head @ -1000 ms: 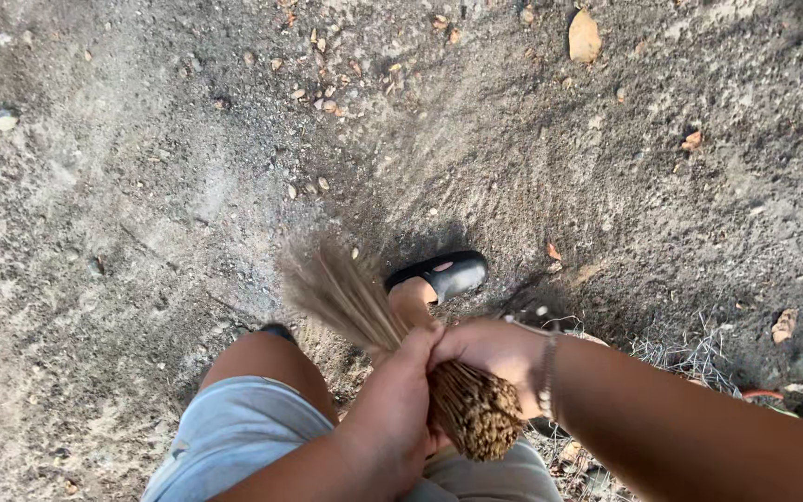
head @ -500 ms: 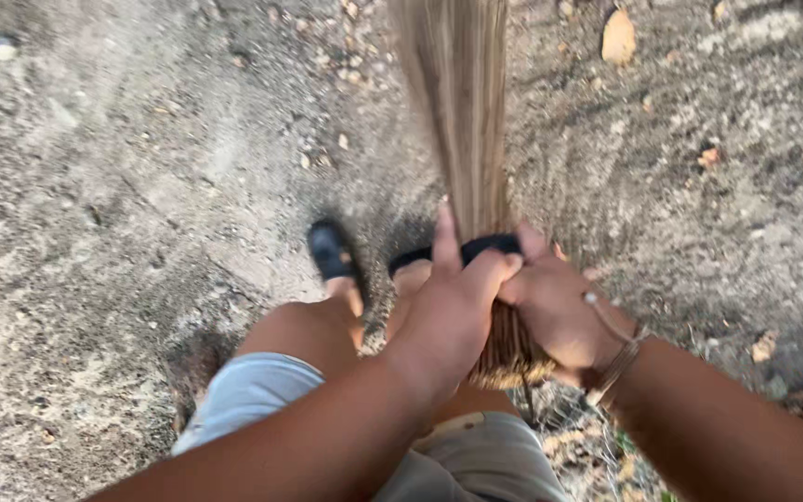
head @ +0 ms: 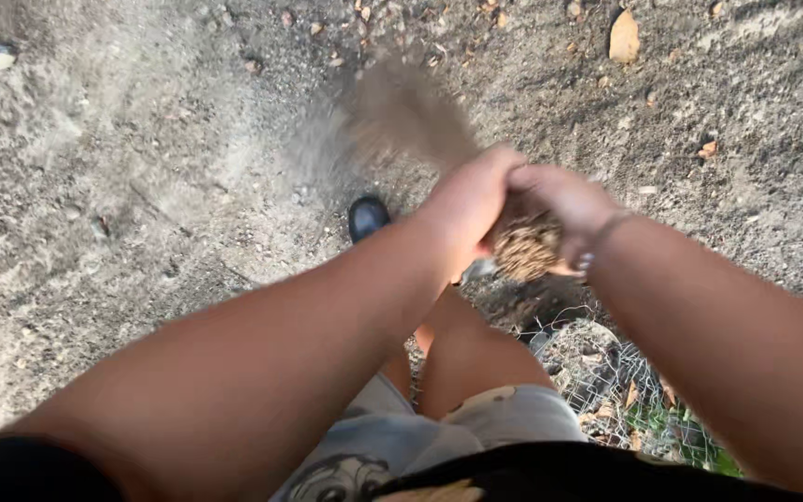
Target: The person sweeps the ground outdoors using a hand broom.
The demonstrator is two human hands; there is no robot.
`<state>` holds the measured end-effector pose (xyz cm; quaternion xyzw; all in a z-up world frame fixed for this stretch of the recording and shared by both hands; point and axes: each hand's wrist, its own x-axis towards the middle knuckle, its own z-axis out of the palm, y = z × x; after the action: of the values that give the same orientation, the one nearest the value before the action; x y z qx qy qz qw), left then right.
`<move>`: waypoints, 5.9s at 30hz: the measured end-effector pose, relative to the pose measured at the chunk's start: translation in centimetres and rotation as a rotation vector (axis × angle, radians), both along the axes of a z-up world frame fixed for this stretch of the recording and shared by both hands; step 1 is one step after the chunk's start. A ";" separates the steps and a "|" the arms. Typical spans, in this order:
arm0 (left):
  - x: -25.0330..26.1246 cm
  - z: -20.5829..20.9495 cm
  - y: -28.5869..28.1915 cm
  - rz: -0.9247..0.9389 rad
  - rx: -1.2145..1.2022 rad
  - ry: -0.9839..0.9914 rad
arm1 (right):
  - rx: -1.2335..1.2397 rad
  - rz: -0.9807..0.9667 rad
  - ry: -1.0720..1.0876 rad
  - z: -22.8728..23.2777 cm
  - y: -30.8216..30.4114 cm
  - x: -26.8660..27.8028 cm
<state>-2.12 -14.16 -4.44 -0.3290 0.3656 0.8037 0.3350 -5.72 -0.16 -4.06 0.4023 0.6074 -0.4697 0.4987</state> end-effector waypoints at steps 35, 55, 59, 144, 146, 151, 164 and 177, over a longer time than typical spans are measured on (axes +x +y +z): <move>-15.1 4.8 -0.5 0.118 -0.295 0.136 | -0.401 -0.067 0.317 6.8 -3.4 -15.0; -26.2 3.1 4.6 -0.035 -0.412 0.288 | -0.219 0.152 0.206 6.1 2.2 -25.7; -25.4 4.7 -0.5 0.093 -0.578 0.451 | -0.515 0.022 0.423 5.4 -2.9 -25.7; -44.6 7.0 -19.4 0.300 -0.582 -0.233 | -0.540 0.202 -0.220 2.8 -22.1 -48.7; -45.1 6.9 -19.3 0.340 -0.625 -0.293 | -0.508 0.320 -0.326 1.3 -21.6 -50.2; -49.1 3.2 -18.7 0.062 -0.229 -0.166 | -0.327 0.170 -0.298 1.6 -19.2 -51.5; -47.0 7.3 -28.8 0.203 -0.222 -0.051 | -0.381 0.133 0.023 7.8 -31.1 -50.5; -43.2 0.8 -44.4 0.288 -0.100 -0.306 | -0.550 0.422 -0.359 -1.1 -46.7 -50.1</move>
<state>-45.28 -58.55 -3.63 -0.5121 0.2992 0.7647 0.2517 -55.86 -46.82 -5.12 0.1957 0.4311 -0.4241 0.7720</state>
